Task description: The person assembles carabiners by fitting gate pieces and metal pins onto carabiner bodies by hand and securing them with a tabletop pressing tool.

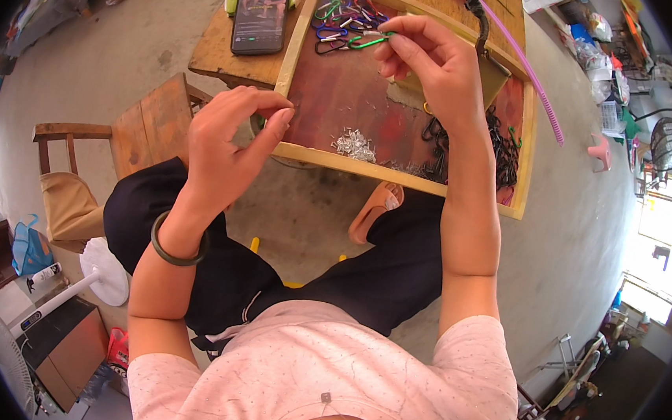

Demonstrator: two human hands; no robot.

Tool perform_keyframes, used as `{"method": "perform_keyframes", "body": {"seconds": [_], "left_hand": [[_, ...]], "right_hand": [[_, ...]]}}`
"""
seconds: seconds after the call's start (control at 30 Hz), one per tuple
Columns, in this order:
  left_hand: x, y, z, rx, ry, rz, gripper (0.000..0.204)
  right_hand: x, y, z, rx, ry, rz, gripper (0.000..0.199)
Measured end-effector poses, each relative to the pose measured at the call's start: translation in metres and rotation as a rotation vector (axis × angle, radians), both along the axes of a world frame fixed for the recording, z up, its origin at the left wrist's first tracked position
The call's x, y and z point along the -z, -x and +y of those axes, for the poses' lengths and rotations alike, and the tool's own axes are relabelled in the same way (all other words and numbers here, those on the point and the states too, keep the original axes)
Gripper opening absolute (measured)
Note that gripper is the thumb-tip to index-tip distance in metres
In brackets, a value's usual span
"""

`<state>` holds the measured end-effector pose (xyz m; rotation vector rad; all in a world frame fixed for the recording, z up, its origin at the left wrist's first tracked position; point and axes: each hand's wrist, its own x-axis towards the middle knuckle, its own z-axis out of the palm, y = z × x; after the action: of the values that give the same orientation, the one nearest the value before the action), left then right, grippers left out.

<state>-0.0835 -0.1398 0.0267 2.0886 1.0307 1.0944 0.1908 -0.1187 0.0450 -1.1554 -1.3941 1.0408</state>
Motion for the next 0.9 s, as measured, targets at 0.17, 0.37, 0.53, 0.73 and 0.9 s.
{"method": "perform_keyframes", "body": {"seconds": [0.17,0.37,0.53,0.73,0.9], "left_hand": [[-0.001,-0.009,0.005,0.009,0.057,-0.114,0.021],[0.012,-0.021,0.017,0.214,0.571,-0.528,0.024],[0.016,-0.023,0.020,0.290,0.767,-0.595,0.019],[0.016,-0.037,0.014,0.090,0.394,-0.544,0.016],[0.009,-0.040,0.011,-0.053,-0.149,-0.270,0.023]], "right_hand": [[-0.003,0.010,-0.012,-0.062,0.037,0.021,0.016],[-0.006,0.031,-0.026,-0.097,0.017,-0.112,0.017],[-0.009,0.038,-0.031,-0.062,-0.065,-0.173,0.016],[-0.008,0.041,-0.031,-0.076,-0.075,-0.215,0.018],[0.002,0.038,-0.029,-0.038,-0.168,-0.232,0.018]]}}
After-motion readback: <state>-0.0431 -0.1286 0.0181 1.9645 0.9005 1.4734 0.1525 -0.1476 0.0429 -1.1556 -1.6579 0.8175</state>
